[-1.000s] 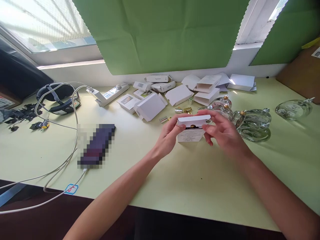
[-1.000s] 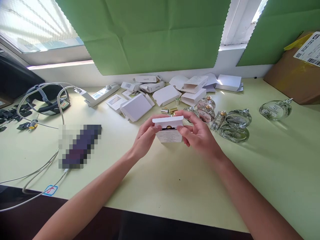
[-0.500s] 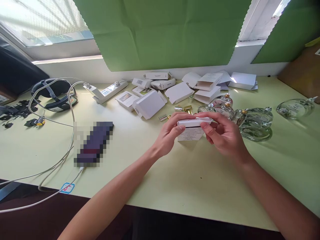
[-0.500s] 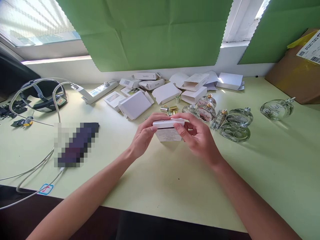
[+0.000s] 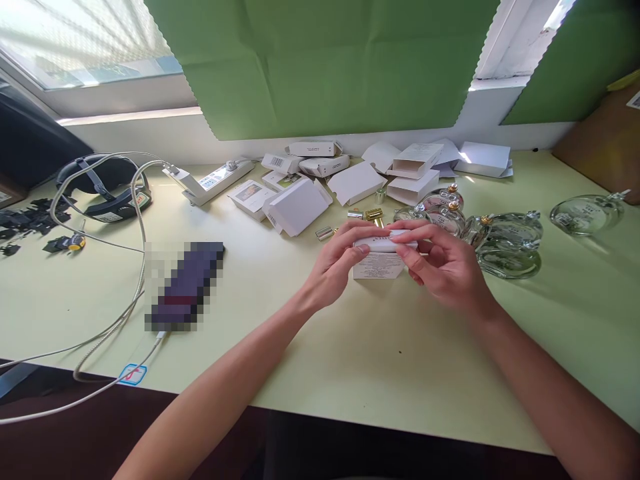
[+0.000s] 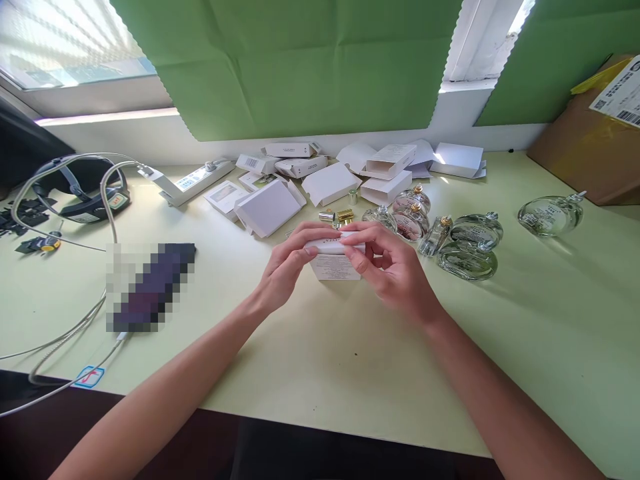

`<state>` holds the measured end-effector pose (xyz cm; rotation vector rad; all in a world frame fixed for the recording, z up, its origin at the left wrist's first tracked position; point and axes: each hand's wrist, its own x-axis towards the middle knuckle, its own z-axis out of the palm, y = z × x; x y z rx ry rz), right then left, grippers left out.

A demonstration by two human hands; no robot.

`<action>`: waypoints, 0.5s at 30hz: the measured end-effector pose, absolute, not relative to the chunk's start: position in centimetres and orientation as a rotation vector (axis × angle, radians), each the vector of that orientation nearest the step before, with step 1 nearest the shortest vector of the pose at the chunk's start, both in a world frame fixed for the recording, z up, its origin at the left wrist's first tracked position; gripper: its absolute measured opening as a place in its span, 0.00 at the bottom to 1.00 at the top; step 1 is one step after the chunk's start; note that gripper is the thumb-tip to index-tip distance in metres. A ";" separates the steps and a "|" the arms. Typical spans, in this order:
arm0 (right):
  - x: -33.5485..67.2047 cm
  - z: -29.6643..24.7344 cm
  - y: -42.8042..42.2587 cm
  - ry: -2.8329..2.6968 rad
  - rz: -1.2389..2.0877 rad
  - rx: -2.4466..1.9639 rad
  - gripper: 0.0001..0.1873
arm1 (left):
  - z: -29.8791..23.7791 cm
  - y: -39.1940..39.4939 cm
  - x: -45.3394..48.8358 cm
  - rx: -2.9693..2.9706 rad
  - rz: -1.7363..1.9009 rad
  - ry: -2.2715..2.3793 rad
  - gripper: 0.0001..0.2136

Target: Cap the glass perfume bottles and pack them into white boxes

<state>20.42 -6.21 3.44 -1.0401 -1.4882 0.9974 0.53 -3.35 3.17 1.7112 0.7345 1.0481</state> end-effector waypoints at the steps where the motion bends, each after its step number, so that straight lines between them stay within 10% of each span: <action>1: 20.4 3.4 -6.2 -1.482 1.002 -1.034 0.07 | 3.2 -3.4 0.5 1.713 1.044 0.739 0.15; 15: 20.8 2.9 -6.1 -1.635 0.817 -0.980 0.04 | 3.0 -3.1 0.9 1.512 1.002 0.750 0.19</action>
